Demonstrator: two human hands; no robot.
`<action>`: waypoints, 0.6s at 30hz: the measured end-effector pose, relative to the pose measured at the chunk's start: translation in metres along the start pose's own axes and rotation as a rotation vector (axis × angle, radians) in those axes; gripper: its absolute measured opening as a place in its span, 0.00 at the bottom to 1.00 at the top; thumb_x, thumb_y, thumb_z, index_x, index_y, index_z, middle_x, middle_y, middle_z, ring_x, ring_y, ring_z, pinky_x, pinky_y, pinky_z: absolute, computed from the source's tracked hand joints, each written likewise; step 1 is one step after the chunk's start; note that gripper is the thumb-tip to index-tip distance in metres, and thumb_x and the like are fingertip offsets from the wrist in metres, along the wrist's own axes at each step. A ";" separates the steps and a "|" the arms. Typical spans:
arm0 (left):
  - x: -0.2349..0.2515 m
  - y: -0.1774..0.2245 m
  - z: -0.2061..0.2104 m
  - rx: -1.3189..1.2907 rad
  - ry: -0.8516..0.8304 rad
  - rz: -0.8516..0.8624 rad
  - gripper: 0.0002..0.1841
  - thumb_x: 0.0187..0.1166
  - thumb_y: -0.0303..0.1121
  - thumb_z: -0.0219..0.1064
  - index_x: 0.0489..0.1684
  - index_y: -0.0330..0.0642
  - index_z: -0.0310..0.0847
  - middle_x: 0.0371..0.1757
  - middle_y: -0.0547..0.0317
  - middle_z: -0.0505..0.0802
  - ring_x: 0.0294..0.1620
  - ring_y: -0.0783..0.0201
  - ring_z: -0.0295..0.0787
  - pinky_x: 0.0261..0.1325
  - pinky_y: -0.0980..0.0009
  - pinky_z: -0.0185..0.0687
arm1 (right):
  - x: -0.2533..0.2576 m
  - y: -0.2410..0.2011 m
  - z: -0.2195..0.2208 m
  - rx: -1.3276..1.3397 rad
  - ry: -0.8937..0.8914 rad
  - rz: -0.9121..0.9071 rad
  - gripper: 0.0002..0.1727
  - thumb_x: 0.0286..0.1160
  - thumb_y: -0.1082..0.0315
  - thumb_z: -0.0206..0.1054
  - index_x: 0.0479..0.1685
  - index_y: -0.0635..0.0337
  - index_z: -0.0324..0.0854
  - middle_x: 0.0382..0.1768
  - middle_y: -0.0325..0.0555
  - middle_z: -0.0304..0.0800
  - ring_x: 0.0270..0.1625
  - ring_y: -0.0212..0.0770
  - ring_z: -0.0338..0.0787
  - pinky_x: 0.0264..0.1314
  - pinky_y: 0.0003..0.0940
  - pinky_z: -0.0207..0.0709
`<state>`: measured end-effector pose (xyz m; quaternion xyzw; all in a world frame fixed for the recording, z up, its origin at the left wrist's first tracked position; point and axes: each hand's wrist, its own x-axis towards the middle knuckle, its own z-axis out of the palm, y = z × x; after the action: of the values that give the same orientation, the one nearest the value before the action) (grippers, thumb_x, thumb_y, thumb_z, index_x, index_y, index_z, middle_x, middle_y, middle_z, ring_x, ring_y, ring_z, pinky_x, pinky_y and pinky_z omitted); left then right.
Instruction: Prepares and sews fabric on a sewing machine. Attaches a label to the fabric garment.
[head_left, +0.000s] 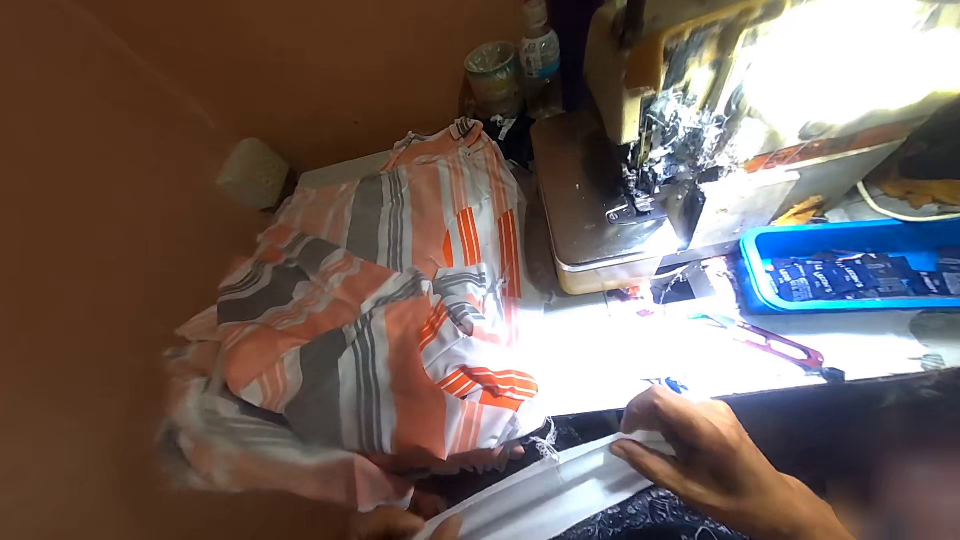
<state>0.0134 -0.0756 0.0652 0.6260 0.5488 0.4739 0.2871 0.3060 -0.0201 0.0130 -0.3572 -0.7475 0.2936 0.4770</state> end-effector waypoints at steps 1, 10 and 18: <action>0.005 0.004 -0.003 0.017 -0.055 -0.018 0.13 0.67 0.28 0.79 0.45 0.48 0.82 0.39 0.85 0.89 0.39 0.90 0.84 0.45 0.87 0.83 | -0.001 0.002 0.005 -0.029 0.016 0.011 0.10 0.78 0.64 0.68 0.44 0.63 0.81 0.22 0.41 0.81 0.24 0.22 0.74 0.28 0.11 0.65; 0.137 0.010 -0.025 0.661 -0.278 0.266 0.18 0.80 0.44 0.65 0.39 0.38 0.93 0.44 0.49 0.92 0.45 0.62 0.87 0.50 0.63 0.83 | 0.040 -0.025 0.055 -0.066 0.042 0.123 0.13 0.79 0.63 0.65 0.31 0.62 0.84 0.31 0.51 0.83 0.29 0.39 0.84 0.27 0.29 0.76; 0.210 -0.031 -0.005 0.772 -0.475 -0.069 0.11 0.82 0.30 0.69 0.45 0.26 0.89 0.47 0.33 0.91 0.54 0.37 0.86 0.61 0.36 0.72 | 0.087 0.002 0.102 -0.021 0.010 0.244 0.11 0.76 0.71 0.64 0.36 0.71 0.86 0.61 0.65 0.85 0.44 0.53 0.92 0.41 0.45 0.84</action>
<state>-0.0145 0.1319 0.0978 0.7599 0.6247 0.0681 0.1661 0.1872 0.0421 0.0167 -0.4518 -0.6992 0.3397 0.4377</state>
